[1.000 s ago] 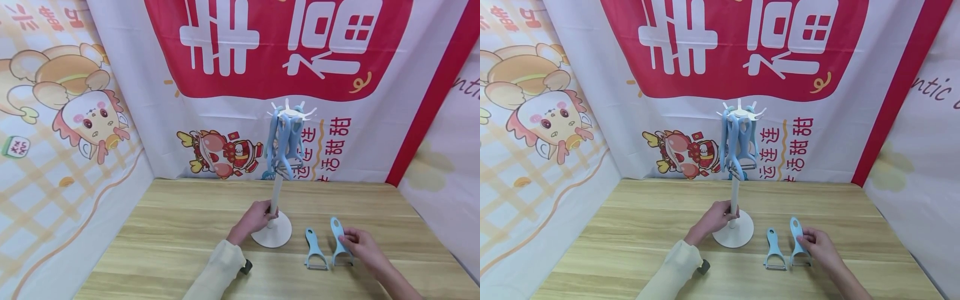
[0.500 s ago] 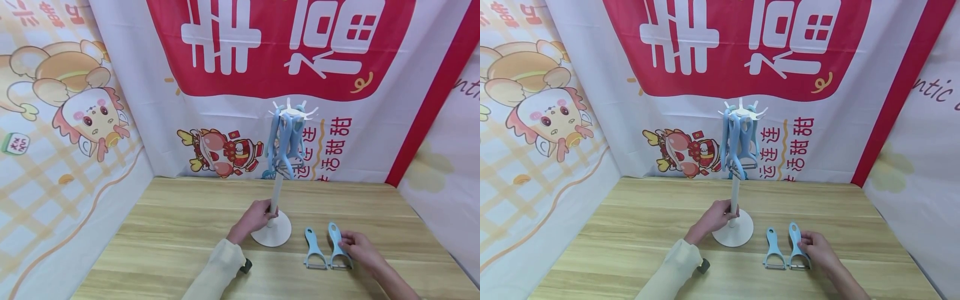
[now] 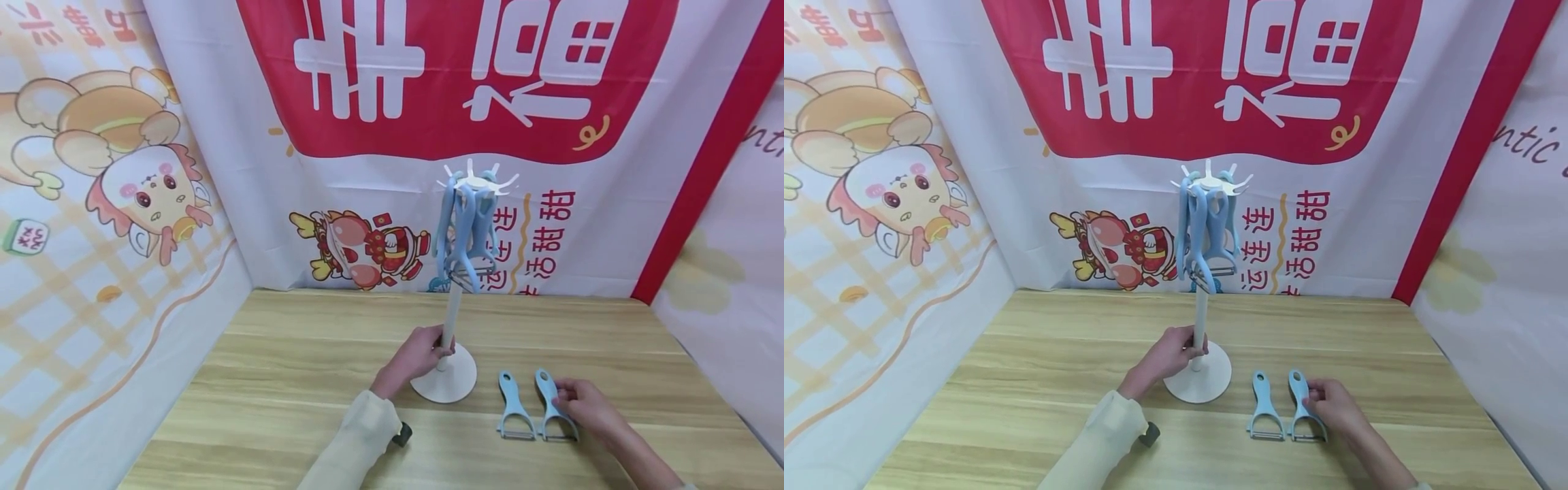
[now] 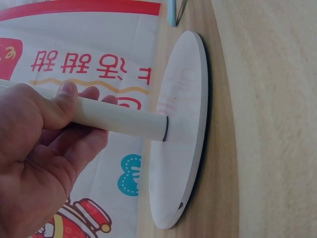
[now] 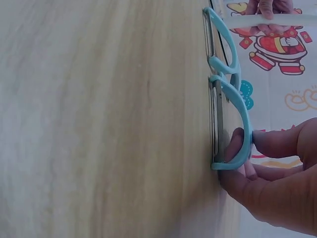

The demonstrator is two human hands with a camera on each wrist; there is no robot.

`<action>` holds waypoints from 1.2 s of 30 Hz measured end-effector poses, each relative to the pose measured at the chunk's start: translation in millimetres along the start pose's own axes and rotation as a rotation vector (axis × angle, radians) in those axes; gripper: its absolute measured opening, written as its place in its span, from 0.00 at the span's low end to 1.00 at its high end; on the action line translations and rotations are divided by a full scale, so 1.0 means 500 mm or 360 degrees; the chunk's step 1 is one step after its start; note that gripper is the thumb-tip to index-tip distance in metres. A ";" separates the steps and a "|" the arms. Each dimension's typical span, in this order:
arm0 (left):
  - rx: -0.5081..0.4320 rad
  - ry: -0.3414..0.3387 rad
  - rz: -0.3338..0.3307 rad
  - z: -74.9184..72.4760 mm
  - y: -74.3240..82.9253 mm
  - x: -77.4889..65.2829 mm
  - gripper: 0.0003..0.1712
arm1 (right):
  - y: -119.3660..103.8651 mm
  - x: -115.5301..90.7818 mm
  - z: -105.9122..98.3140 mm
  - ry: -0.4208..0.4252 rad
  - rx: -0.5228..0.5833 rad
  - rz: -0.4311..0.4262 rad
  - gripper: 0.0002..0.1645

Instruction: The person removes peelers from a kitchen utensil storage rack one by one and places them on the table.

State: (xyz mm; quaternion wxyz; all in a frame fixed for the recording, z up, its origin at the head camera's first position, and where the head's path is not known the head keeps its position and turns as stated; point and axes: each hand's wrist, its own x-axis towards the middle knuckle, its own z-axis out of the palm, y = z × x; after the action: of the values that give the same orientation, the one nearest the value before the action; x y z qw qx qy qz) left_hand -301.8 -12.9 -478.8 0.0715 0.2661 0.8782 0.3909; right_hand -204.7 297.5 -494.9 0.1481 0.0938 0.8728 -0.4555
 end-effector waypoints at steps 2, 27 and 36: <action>0.0009 0.0005 0.0013 0.001 0.000 -0.001 0.02 | 0.001 -0.002 -0.001 -0.0016 -0.0024 0.0014 0.32; -0.0038 -0.0008 -0.0077 -0.001 -0.007 0.004 0.03 | -0.179 -0.061 -0.062 0.0200 -0.0114 -0.0644 0.30; -0.0073 -0.0015 -0.0084 0.002 -0.010 0.006 0.03 | -0.259 -0.054 -0.071 0.0198 0.0180 -0.0746 0.34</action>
State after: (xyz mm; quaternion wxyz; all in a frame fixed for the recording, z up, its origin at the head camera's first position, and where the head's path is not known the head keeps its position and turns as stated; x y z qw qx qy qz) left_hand -305.8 -13.5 -482.8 0.0921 0.2430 0.8753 0.4078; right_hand -224.4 252.6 -367.3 -0.0210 -0.0752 0.8513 -0.5188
